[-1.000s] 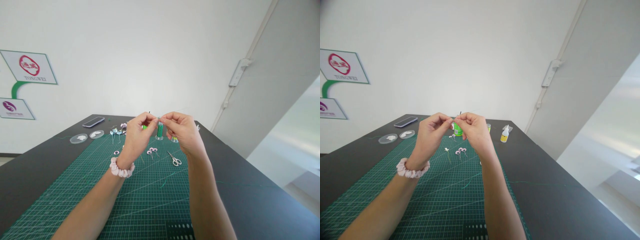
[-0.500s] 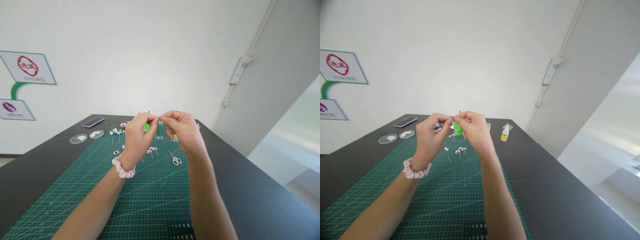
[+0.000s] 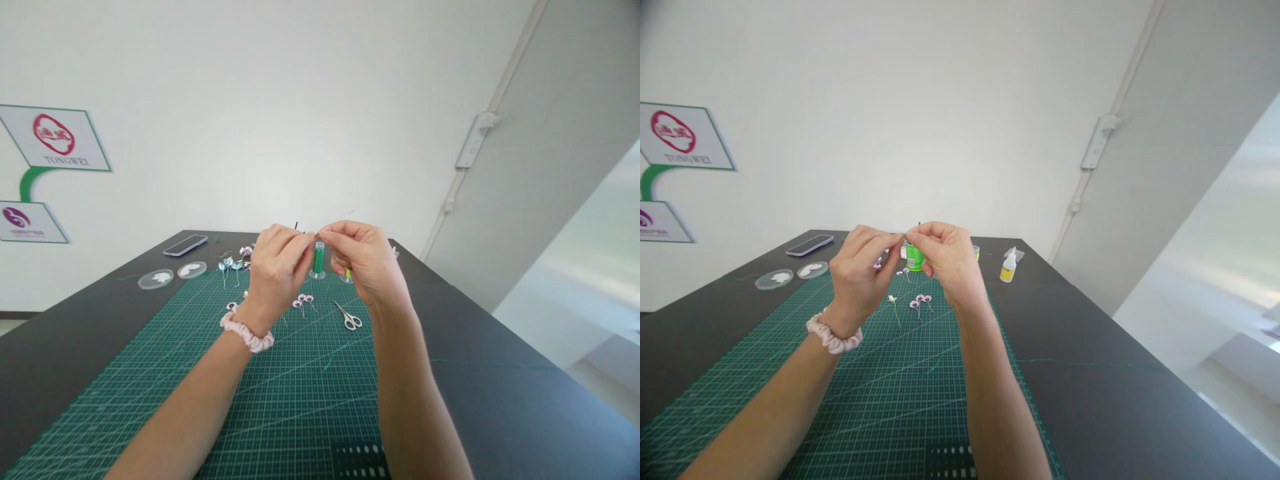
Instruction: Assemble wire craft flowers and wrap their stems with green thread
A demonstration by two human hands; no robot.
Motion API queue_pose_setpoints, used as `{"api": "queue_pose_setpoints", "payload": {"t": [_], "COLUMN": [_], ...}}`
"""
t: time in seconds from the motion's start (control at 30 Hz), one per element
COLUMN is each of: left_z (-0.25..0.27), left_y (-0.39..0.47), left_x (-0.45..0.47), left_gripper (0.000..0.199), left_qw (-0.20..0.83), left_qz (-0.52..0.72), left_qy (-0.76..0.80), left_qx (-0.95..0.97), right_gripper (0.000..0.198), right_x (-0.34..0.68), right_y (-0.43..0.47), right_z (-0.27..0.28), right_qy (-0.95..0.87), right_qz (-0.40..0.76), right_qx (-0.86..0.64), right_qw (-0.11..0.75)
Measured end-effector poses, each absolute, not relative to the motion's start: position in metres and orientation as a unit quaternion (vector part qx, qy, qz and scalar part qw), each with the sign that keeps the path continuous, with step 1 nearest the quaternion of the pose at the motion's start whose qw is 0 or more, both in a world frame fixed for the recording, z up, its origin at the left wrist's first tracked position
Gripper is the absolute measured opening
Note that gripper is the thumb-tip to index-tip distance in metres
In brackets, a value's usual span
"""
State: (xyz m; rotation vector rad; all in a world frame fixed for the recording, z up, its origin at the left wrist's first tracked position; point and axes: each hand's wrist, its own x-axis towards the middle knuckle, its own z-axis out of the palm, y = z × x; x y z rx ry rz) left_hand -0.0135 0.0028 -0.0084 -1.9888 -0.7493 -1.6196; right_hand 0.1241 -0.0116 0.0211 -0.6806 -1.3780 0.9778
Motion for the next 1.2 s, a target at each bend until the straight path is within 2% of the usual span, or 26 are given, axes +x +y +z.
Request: {"api": "queue_pose_setpoints", "payload": {"t": [0.17,0.27,0.33,0.5,0.57,0.63,0.87,1.2], "left_z": [-0.01,-0.008,-0.006,0.002,0.005,0.006,0.007,0.007], "left_y": [0.004,0.001,-0.002,-0.005,-0.004,-0.004,-0.004,-0.005], "left_x": [-0.013,-0.012,-0.011,-0.012,-0.014,-0.015,-0.014,-0.012], "left_gripper": [0.015,0.014,0.013,0.028,0.026,0.024,0.02,0.015], "left_qw": [0.247,0.178,0.064,-0.349,-0.451,-0.51,-0.549,-0.489], "left_qz": [-0.572,-0.585,-0.604,-0.589,-0.564,-0.543,-0.549,-0.624], "left_qy": [-0.274,-0.284,-0.288,-0.231,-0.207,-0.196,-0.191,-0.191], "left_qx": [-0.733,-0.739,-0.741,-0.691,-0.66,-0.638,-0.601,-0.579], "right_gripper": [0.015,0.016,0.015,0.013,0.012,0.012,0.011,0.007], "right_x": [0.121,0.121,0.123,0.126,0.126,0.126,0.124,0.126], "right_y": [-0.009,-0.008,-0.008,-0.01,-0.011,-0.011,-0.01,-0.01], "right_z": [0.02,0.019,0.02,0.021,0.021,0.021,0.02,0.019], "right_qy": [-0.587,-0.586,-0.589,-0.625,-0.638,-0.641,-0.637,-0.635], "right_qz": [0.416,0.406,0.4,0.39,0.388,0.384,0.38,0.406], "right_qx": [-0.296,-0.297,-0.295,-0.278,-0.275,-0.277,-0.279,-0.274], "right_qw": [0.628,0.636,0.637,0.617,0.605,0.604,0.61,0.598]}}
